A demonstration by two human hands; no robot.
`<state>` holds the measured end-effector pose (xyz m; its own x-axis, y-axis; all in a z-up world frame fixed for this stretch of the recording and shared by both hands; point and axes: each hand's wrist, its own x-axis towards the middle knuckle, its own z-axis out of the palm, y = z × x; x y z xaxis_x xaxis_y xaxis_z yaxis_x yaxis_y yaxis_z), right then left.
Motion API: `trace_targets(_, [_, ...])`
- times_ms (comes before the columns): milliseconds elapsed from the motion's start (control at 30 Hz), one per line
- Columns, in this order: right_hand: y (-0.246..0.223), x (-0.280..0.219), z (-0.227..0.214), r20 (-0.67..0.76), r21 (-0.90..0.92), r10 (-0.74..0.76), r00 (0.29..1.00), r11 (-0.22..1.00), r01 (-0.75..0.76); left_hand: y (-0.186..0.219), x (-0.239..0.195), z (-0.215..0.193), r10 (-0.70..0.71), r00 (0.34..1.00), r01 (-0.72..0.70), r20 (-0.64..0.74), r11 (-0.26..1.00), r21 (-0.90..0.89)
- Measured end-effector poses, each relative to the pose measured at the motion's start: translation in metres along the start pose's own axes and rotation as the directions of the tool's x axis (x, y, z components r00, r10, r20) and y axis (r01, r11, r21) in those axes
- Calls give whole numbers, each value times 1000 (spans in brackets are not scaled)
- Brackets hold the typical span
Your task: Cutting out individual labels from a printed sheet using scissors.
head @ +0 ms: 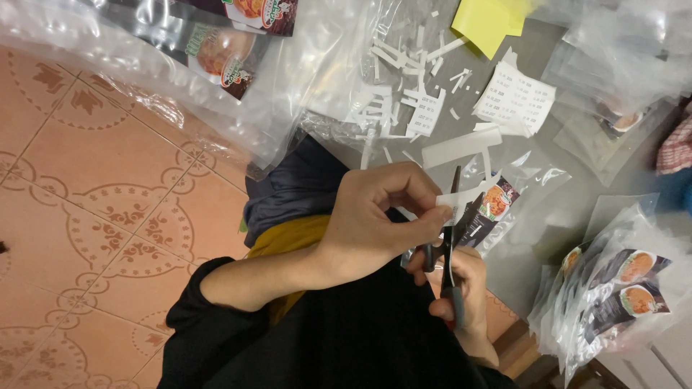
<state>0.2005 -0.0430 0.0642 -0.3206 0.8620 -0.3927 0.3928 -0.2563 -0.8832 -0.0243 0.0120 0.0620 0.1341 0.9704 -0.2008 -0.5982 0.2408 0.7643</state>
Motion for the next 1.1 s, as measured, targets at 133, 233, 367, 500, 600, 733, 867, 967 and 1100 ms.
trace_targets(133, [-10,6,2,11,-25,2,1000,1000,-2,0,0,0,-9,1000,9,-3,1000,11])
trace_targets(233, [-12,7,2,21,-27,0,1000,1000,0,0,0,-1,-16,1000,16,-5,1000,9])
trace_targets(367, [-8,5,3,13,-31,-10,1000,999,10,2,0,-1,-12,1000,12,4,999,30])
trace_targets(500, [-10,3,6,-25,-24,-30,999,999,29,3,-1,-2,-22,1000,22,16,999,34])
trace_targets(600, [-2,-1,4,-54,-41,-11,998,999,9,2,-1,-2,-7,1000,6,12,1000,30])
trace_targets(733, [-3,-1,5,-60,-11,-1,998,1000,1,3,0,-2,-18,1000,18,16,1000,15])
trace_targets(867, [2,-3,4,-58,-14,-75,996,997,74,4,-1,-2,-29,999,29,16,999,18])
trace_targets(967, [-1,-3,5,-68,-11,-83,994,997,82,5,-1,-2,-25,1000,24,18,999,22])
trace_targets(1100, [-2,-4,7,-105,-10,-35,994,999,34,7,-1,-2,-31,999,31,16,999,31])
